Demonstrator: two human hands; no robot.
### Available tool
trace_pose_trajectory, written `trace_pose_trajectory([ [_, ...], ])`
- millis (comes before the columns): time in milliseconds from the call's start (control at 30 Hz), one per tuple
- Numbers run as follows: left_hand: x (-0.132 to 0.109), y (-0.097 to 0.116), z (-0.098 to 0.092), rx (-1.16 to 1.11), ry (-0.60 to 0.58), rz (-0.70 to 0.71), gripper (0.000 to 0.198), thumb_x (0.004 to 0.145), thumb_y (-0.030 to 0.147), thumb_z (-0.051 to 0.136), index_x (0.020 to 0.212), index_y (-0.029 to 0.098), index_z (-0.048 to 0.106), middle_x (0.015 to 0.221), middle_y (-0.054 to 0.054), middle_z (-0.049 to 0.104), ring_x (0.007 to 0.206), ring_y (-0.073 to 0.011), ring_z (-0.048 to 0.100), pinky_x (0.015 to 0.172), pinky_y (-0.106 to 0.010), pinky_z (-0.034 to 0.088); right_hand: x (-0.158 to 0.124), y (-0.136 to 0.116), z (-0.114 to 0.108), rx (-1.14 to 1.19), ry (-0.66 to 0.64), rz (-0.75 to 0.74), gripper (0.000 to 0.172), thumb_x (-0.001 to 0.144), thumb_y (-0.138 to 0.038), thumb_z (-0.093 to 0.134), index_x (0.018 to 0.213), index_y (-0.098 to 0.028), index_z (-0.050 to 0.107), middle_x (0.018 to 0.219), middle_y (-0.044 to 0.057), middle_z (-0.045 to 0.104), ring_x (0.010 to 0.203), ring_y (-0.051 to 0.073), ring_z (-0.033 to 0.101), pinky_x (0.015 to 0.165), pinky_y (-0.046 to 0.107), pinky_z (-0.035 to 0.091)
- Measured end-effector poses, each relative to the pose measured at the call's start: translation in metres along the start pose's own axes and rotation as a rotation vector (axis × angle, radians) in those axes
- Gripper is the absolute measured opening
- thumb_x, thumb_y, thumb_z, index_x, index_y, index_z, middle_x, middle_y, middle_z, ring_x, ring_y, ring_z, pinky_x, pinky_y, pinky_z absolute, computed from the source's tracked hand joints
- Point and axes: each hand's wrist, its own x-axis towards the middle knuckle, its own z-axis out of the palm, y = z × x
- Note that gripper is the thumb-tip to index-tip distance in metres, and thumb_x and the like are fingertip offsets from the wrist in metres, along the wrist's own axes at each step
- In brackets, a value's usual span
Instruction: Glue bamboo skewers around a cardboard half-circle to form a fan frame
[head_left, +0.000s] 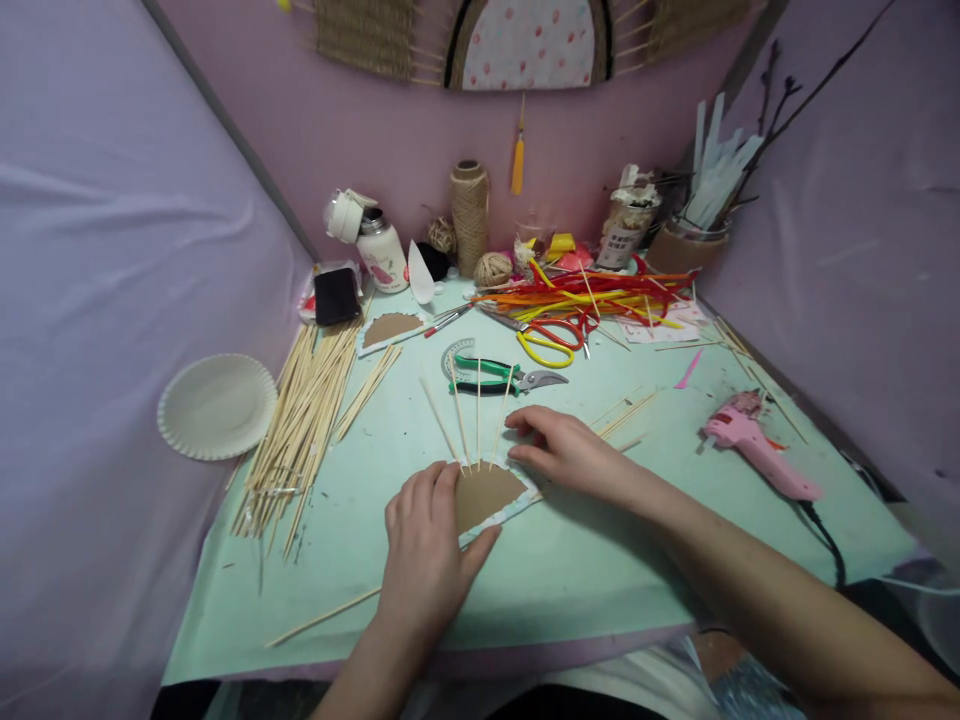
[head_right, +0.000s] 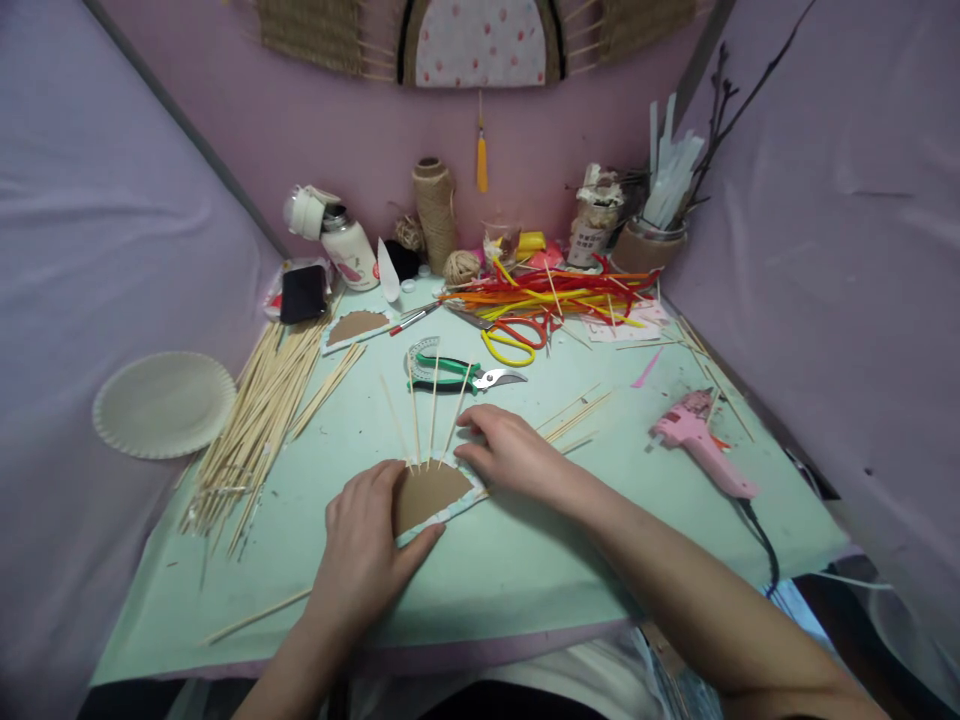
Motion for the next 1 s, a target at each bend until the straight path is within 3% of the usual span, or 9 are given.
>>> trace_pose_trajectory([
  [167, 0.0, 0.001, 0.0, 0.026, 0.026, -0.027, 0.056, 0.083, 0.04, 0.069, 0.13, 0.017, 0.046, 0.124, -0.016, 0.06, 0.114, -0.0329, 0.055, 0.094, -0.049, 0.044, 0.005, -0.01, 0.009, 0.001, -0.035, -0.033, 0.036, 0.087, -0.023, 0.066, 0.122, -0.016, 0.062, 0.121, 0.013, 0.067, 0.101, 0.023, 0.063, 0.087, 0.036, 0.048],
  [433, 0.004, 0.001, -0.001, 0.064, -0.005, -0.063, 0.054, 0.085, 0.042, 0.067, 0.128, 0.015, 0.047, 0.125, -0.016, 0.06, 0.114, -0.0336, 0.055, 0.093, -0.05, 0.044, 0.01, -0.01, 0.018, -0.043, -0.042, -0.131, 0.034, 0.09, -0.021, 0.062, 0.124, -0.016, 0.063, 0.128, 0.014, 0.065, 0.12, 0.027, 0.056, 0.104, 0.043, 0.042],
  [1000, 0.001, 0.0, 0.002, 0.088, 0.019, -0.053, 0.054, 0.085, 0.045, 0.066, 0.128, 0.016, 0.049, 0.124, -0.016, 0.062, 0.114, -0.0334, 0.056, 0.093, -0.049, 0.044, 0.011, -0.009, 0.022, -0.16, 0.004, -0.237, 0.028, 0.088, -0.016, 0.064, 0.116, -0.018, 0.069, 0.119, 0.011, 0.069, 0.111, 0.027, 0.056, 0.098, 0.043, 0.045],
])
